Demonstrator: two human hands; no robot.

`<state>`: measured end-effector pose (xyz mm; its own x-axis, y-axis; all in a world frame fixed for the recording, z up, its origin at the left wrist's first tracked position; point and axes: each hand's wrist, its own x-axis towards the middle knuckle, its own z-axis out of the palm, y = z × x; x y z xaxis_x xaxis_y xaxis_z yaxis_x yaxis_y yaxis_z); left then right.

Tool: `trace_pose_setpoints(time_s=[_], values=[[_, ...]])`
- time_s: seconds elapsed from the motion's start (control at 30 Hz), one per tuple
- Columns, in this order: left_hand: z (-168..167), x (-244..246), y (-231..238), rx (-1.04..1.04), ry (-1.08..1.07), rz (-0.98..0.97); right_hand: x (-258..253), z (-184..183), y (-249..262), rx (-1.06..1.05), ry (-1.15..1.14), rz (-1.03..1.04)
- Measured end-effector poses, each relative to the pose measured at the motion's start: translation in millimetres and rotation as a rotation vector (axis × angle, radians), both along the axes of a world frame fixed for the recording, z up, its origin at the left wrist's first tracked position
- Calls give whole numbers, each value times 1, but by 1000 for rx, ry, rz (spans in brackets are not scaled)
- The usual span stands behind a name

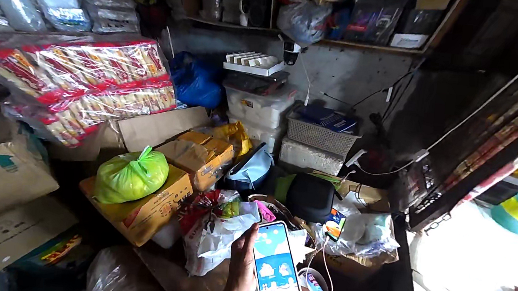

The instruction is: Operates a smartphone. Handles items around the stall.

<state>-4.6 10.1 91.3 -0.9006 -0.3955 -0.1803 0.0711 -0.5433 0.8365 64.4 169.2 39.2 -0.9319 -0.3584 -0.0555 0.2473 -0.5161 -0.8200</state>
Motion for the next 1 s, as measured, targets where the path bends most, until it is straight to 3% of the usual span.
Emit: trace_pose_setpoints(time_s=[0.07, 0.17, 0.3, 0.47, 0.8, 1.0], values=[[-4, 1, -4, -138, 7, -6, 0, -2, -3, -4, -8, 9], [-10, 16, -13, -258, 130, -205, 4, -4, -4, -53, -38, 23], [-21, 24, -24, 87, 429, -428, 4, -8, -7, -104, -24, 4], [-9, 29, -24, 153, 364, -329, 5, -10, -12, -90, -3, 11], [-17, 32, -28, 171, 353, -295, 3, -9, -15, -51, 15, 39], [-15, 30, -22, -136, 180, -219, 3, -9, -10, -33, 22, 66]])
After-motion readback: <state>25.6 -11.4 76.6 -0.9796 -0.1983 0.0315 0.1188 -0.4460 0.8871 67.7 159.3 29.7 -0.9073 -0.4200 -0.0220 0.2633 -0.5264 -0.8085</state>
